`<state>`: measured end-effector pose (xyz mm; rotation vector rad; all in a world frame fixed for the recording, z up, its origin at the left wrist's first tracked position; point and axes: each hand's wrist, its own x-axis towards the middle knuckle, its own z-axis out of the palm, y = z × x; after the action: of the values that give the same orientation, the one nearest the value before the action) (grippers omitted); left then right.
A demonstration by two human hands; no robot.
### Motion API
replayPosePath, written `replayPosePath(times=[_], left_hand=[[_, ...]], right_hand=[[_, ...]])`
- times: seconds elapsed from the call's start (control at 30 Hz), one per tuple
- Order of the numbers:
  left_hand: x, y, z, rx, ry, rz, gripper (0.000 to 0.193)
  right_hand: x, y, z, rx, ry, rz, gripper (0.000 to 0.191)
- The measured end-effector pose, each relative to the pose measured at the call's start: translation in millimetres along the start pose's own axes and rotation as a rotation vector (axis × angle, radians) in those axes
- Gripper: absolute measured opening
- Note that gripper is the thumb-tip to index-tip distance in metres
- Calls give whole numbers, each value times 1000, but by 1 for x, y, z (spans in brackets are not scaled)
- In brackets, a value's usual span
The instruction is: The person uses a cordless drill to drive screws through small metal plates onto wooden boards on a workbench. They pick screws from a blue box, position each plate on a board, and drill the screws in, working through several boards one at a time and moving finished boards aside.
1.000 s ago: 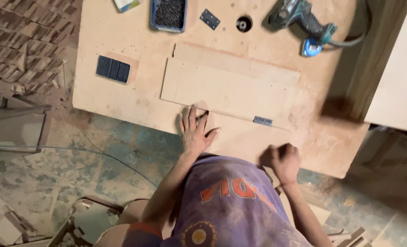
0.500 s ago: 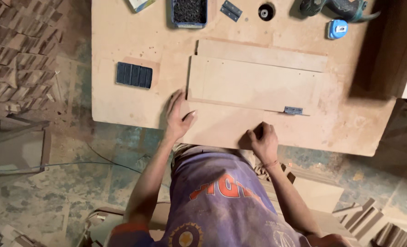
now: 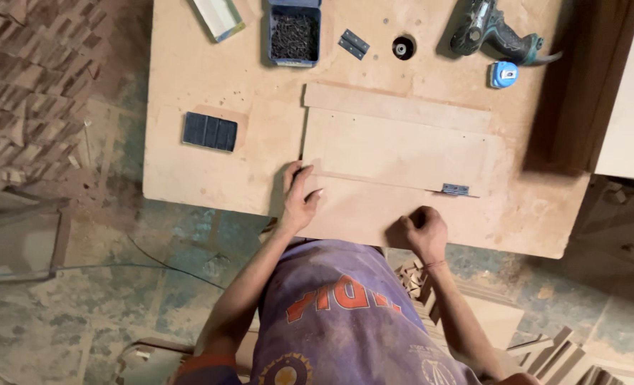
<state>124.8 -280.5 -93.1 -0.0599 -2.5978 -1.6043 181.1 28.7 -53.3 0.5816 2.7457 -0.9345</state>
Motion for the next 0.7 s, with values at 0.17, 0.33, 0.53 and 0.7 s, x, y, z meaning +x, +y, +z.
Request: replayPosePath(times=[0.17,0.33,0.53,0.7], left_hand=[[2,3,0,-2,-19,-7,59],[11,8,-6,23,-37,27,60],[89,-10,-50,360,49,364,51],[147,-42,-131,570,292,-47,19]], right_hand=[[6,5,-3,-9,-18,-51,35],[13,3,-4,-15,-19,-117,41],[13,-5,-8,-73,-79,-75,39],[22,-9,-13,-93,-178,-63,42]])
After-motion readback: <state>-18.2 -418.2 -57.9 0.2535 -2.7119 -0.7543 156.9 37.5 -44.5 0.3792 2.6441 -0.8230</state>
